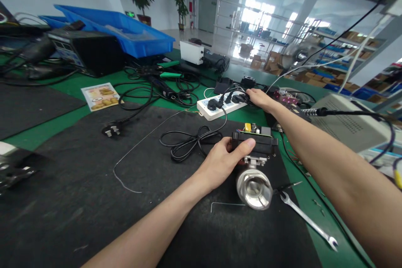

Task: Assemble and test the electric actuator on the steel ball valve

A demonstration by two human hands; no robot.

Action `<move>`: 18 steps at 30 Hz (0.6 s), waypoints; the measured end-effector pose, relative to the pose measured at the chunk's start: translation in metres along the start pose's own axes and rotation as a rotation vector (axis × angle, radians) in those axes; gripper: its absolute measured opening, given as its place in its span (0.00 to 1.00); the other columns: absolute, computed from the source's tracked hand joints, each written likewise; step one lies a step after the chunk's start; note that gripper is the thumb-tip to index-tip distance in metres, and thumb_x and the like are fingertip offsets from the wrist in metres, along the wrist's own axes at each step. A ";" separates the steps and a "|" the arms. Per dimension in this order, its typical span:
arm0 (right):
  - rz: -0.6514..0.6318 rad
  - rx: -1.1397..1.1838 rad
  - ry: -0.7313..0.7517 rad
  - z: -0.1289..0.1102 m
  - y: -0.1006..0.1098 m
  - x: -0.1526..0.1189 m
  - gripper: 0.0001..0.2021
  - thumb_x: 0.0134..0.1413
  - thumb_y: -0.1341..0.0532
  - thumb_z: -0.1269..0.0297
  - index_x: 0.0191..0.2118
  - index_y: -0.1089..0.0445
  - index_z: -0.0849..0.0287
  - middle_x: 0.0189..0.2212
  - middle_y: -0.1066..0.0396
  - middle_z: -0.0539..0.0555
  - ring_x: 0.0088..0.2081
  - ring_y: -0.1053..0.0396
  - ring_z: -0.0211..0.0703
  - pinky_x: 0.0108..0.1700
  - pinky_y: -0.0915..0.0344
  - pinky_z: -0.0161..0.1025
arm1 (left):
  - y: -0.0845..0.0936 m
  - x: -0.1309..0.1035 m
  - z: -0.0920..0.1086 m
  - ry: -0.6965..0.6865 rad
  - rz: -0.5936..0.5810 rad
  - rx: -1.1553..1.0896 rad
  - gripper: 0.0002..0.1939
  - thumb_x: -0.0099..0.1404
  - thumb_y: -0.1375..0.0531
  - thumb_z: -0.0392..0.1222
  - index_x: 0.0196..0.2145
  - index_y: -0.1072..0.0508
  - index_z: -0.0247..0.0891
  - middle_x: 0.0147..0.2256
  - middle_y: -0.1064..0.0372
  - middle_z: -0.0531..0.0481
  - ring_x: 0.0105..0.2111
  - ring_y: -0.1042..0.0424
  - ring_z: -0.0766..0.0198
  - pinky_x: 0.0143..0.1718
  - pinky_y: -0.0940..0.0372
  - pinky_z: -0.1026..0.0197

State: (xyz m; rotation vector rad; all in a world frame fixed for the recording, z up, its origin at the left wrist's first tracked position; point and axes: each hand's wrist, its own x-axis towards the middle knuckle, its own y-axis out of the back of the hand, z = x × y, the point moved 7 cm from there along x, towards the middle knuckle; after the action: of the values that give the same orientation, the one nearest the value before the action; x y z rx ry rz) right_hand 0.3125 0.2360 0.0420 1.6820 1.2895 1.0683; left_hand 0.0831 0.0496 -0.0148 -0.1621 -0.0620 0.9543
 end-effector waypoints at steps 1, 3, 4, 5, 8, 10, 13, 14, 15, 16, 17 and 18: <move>-0.001 -0.005 -0.007 0.004 -0.003 0.003 0.18 0.68 0.39 0.52 0.53 0.27 0.59 0.54 0.27 0.58 0.54 0.27 0.51 0.58 0.31 0.56 | 0.000 0.000 0.001 -0.004 -0.002 0.004 0.30 0.65 0.37 0.66 0.49 0.25 0.36 0.43 0.21 0.42 0.42 0.23 0.49 0.47 0.30 0.50; 0.007 -0.014 -0.011 0.012 -0.007 0.006 0.19 0.68 0.39 0.50 0.52 0.27 0.60 0.53 0.26 0.58 0.54 0.27 0.51 0.58 0.32 0.57 | 0.000 0.001 0.002 -0.002 -0.001 0.017 0.30 0.65 0.38 0.67 0.49 0.25 0.37 0.42 0.21 0.43 0.42 0.23 0.50 0.48 0.30 0.49; 0.015 -0.018 -0.007 0.014 -0.009 0.007 0.19 0.69 0.40 0.49 0.52 0.27 0.60 0.53 0.26 0.58 0.54 0.27 0.51 0.59 0.34 0.57 | 0.001 0.001 0.002 0.001 0.001 0.021 0.30 0.65 0.38 0.67 0.48 0.25 0.37 0.42 0.20 0.43 0.41 0.23 0.50 0.48 0.30 0.49; 0.025 -0.018 0.000 0.016 -0.010 0.006 0.21 0.70 0.42 0.47 0.52 0.27 0.60 0.54 0.25 0.59 0.55 0.28 0.51 0.60 0.35 0.57 | 0.001 0.001 0.003 0.003 0.003 0.020 0.30 0.65 0.37 0.67 0.49 0.24 0.37 0.42 0.20 0.43 0.41 0.23 0.50 0.48 0.30 0.49; 0.068 -0.013 0.026 0.018 -0.012 0.003 0.27 0.73 0.53 0.43 0.51 0.26 0.59 0.55 0.25 0.62 0.58 0.29 0.55 0.61 0.38 0.54 | -0.002 0.001 0.006 0.004 -0.009 0.010 0.29 0.65 0.37 0.66 0.48 0.24 0.36 0.43 0.20 0.42 0.43 0.23 0.49 0.49 0.30 0.49; 0.095 -0.011 0.035 0.018 -0.013 0.001 0.33 0.73 0.60 0.42 0.52 0.25 0.59 0.57 0.25 0.64 0.60 0.30 0.60 0.61 0.39 0.51 | -0.005 0.002 0.006 0.016 -0.012 0.011 0.29 0.65 0.38 0.67 0.46 0.23 0.36 0.43 0.20 0.41 0.44 0.22 0.48 0.48 0.29 0.49; 0.123 -0.012 0.039 0.020 -0.016 -0.001 0.36 0.73 0.64 0.42 0.53 0.26 0.61 0.56 0.25 0.67 0.60 0.30 0.64 0.59 0.39 0.52 | -0.008 0.003 0.003 0.050 -0.003 -0.019 0.29 0.65 0.37 0.67 0.46 0.23 0.36 0.45 0.21 0.40 0.44 0.22 0.47 0.46 0.28 0.48; 0.129 -0.011 0.039 0.021 -0.017 -0.001 0.37 0.73 0.65 0.42 0.53 0.26 0.62 0.56 0.25 0.67 0.59 0.30 0.64 0.59 0.38 0.53 | -0.009 0.004 0.001 0.060 -0.005 -0.039 0.29 0.65 0.37 0.67 0.47 0.23 0.36 0.46 0.21 0.40 0.45 0.23 0.46 0.46 0.28 0.48; 0.133 -0.009 0.038 0.022 -0.018 -0.001 0.37 0.73 0.66 0.42 0.54 0.27 0.62 0.56 0.25 0.67 0.59 0.30 0.64 0.59 0.38 0.53 | -0.010 0.004 0.000 0.066 -0.013 -0.055 0.29 0.65 0.37 0.66 0.47 0.23 0.36 0.47 0.21 0.40 0.45 0.23 0.46 0.47 0.28 0.48; 0.135 -0.007 0.035 0.022 -0.019 -0.001 0.38 0.73 0.67 0.42 0.54 0.27 0.61 0.56 0.25 0.67 0.59 0.30 0.64 0.60 0.39 0.53 | -0.011 0.005 -0.001 0.069 -0.019 -0.061 0.29 0.65 0.37 0.66 0.47 0.23 0.36 0.47 0.22 0.39 0.46 0.23 0.46 0.47 0.28 0.47; 0.135 -0.004 0.033 0.023 -0.020 0.000 0.38 0.73 0.67 0.42 0.54 0.27 0.61 0.56 0.25 0.67 0.60 0.30 0.64 0.60 0.39 0.53 | -0.011 0.005 -0.002 0.071 -0.021 -0.059 0.29 0.65 0.37 0.66 0.47 0.23 0.36 0.48 0.22 0.39 0.46 0.23 0.46 0.48 0.28 0.47; 0.135 -0.001 0.031 0.023 -0.021 0.001 0.38 0.73 0.67 0.42 0.54 0.27 0.61 0.56 0.25 0.66 0.60 0.30 0.64 0.61 0.39 0.54 | -0.011 0.005 -0.002 0.071 -0.021 -0.054 0.29 0.66 0.37 0.66 0.48 0.23 0.36 0.48 0.22 0.39 0.47 0.23 0.46 0.48 0.28 0.47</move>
State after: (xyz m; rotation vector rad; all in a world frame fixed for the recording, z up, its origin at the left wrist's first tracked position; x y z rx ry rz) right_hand 0.3270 0.2393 0.0145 1.7790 1.2083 1.1771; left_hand 0.0956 0.0473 -0.0154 -0.2443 -0.0241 0.9261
